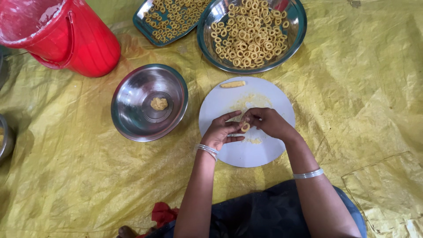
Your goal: The person rolls small portions of dough into thin ropes on a white plate and then joins the ends to form rings. The finished rings are placed into a large metal bowl nearby.
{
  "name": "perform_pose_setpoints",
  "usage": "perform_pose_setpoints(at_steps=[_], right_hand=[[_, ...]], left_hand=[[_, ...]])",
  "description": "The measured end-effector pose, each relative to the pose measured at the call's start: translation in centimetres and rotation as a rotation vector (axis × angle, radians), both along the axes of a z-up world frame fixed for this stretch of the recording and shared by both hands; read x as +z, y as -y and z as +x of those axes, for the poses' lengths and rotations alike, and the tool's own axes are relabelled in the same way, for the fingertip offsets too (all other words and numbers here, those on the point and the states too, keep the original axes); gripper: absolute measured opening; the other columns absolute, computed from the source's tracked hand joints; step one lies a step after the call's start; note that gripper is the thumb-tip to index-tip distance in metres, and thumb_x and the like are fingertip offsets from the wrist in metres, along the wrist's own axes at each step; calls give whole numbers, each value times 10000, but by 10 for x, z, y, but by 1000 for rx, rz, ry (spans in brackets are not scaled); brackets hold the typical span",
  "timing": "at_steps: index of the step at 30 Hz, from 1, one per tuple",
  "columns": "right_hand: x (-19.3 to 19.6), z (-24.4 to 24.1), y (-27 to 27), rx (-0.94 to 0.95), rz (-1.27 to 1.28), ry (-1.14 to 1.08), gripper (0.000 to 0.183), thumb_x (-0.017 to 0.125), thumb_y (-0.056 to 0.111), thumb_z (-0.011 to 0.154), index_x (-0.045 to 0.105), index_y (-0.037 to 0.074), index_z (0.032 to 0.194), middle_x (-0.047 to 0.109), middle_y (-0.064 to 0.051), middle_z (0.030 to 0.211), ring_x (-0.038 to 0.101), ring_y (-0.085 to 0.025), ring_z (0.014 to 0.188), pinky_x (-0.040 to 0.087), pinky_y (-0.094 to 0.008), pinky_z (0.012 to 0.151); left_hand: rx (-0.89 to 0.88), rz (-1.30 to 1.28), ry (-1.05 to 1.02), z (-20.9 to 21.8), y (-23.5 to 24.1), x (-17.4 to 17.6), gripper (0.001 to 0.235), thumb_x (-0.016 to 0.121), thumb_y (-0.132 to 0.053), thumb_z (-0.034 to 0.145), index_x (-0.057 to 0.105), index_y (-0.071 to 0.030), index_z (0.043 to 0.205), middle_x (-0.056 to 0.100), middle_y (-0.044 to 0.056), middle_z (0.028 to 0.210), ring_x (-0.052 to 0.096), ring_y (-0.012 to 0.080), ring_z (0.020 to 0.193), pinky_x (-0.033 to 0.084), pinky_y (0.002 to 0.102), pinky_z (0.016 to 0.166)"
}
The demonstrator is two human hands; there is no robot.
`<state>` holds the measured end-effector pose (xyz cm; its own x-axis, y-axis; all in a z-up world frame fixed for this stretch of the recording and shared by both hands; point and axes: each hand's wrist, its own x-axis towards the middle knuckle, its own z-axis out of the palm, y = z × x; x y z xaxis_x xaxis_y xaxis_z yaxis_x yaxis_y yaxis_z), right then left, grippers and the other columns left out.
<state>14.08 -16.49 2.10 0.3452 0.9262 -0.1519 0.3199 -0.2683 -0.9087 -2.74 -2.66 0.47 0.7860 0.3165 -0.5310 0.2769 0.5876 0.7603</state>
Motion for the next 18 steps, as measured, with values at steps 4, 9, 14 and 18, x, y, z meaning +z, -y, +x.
perform_pose_setpoints(at_steps=[4,9,14,18], right_hand=[[-6,8,-1,-153,-79,-245,250,540,263,1034,694,71,1074,768,-25,895,707,-127,797,554,-308,703],[-15,15,-1,-255,-124,-248,254,572,258,1018,716,54,1068,775,-35,871,702,-130,733,552,-299,637],[-21,16,-1,-217,-200,-206,228,637,228,947,749,66,1061,785,-37,831,724,-119,706,582,-291,607],[-26,12,-3,-213,-217,-216,230,653,230,941,763,57,1046,783,-37,820,721,-122,704,577,-294,612]], left_hand=[[-21,-14,-6,2,-1,0,632,757,-114,869,527,-62,1455,736,107,1048,744,205,960,674,388,800],[-30,26,-42,-1,-4,0,564,763,-104,865,592,-48,1399,730,78,1010,731,189,951,674,380,812],[-114,149,-89,36,-30,8,393,780,-173,824,720,-110,1207,765,33,938,733,160,841,663,360,752],[26,475,39,139,-90,35,380,814,-360,934,730,-11,1059,759,57,912,732,125,746,657,295,596]])
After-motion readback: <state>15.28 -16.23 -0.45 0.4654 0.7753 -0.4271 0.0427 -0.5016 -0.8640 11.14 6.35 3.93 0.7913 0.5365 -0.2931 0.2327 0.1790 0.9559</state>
